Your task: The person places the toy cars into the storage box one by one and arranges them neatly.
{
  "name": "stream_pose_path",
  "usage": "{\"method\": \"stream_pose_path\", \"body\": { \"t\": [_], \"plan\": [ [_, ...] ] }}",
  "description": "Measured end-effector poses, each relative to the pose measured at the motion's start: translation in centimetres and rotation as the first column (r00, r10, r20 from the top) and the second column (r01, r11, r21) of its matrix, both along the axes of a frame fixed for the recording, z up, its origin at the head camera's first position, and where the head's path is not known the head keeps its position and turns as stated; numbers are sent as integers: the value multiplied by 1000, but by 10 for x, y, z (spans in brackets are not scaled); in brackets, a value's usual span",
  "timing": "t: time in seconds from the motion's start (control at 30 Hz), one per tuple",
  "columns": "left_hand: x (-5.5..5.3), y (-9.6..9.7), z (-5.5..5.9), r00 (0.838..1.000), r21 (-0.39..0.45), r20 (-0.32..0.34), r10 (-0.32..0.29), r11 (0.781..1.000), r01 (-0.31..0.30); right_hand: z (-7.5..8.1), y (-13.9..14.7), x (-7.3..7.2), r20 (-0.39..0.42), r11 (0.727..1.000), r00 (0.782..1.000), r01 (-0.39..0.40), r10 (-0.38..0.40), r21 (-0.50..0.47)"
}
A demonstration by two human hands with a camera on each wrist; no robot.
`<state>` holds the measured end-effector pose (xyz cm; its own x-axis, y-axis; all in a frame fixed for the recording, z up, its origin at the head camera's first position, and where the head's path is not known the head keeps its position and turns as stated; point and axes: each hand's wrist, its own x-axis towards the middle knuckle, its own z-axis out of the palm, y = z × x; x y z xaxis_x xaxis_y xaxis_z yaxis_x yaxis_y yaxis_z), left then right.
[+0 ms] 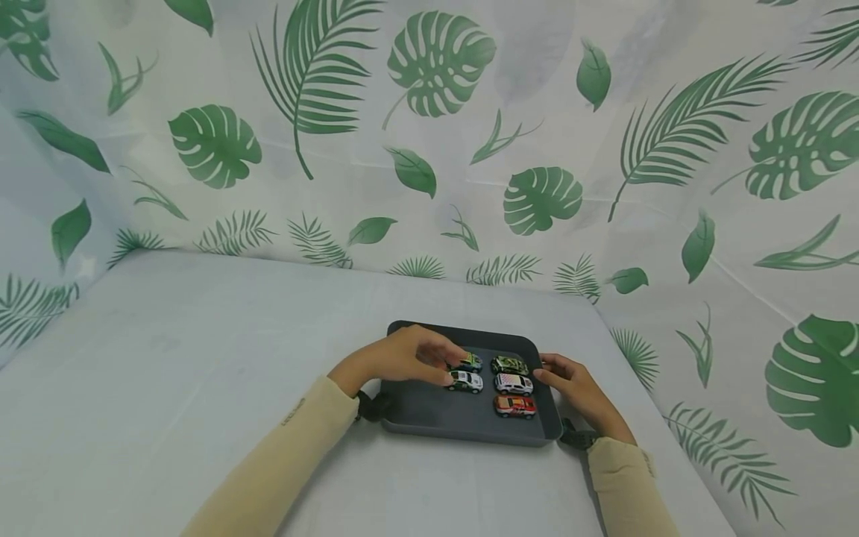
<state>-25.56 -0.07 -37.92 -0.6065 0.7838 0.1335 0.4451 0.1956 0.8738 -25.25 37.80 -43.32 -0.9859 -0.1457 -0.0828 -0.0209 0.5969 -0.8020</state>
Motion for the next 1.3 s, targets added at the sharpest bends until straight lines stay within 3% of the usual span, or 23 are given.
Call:
{"method": "stream_pose_path", "body": {
  "t": [0.4,0.73,1.0,1.3],
  "plan": [
    [11,-15,4,1000,73,31,-5,997,3,-1,0,0,6,1000,1000,5,-5,-1],
    [23,-36,13,999,83,32,32,996,-35,0,-2,0,3,1000,1000,8,-8,4],
    [28,-54,12,996,100,-40,82,992,-78,-1,0,1,3,1000,1000,16,-16,7],
    [38,-70,6,989,110,-72,126,987,-118,0,-1,0,7,1000,1000,11,-11,4]
  ]
}}
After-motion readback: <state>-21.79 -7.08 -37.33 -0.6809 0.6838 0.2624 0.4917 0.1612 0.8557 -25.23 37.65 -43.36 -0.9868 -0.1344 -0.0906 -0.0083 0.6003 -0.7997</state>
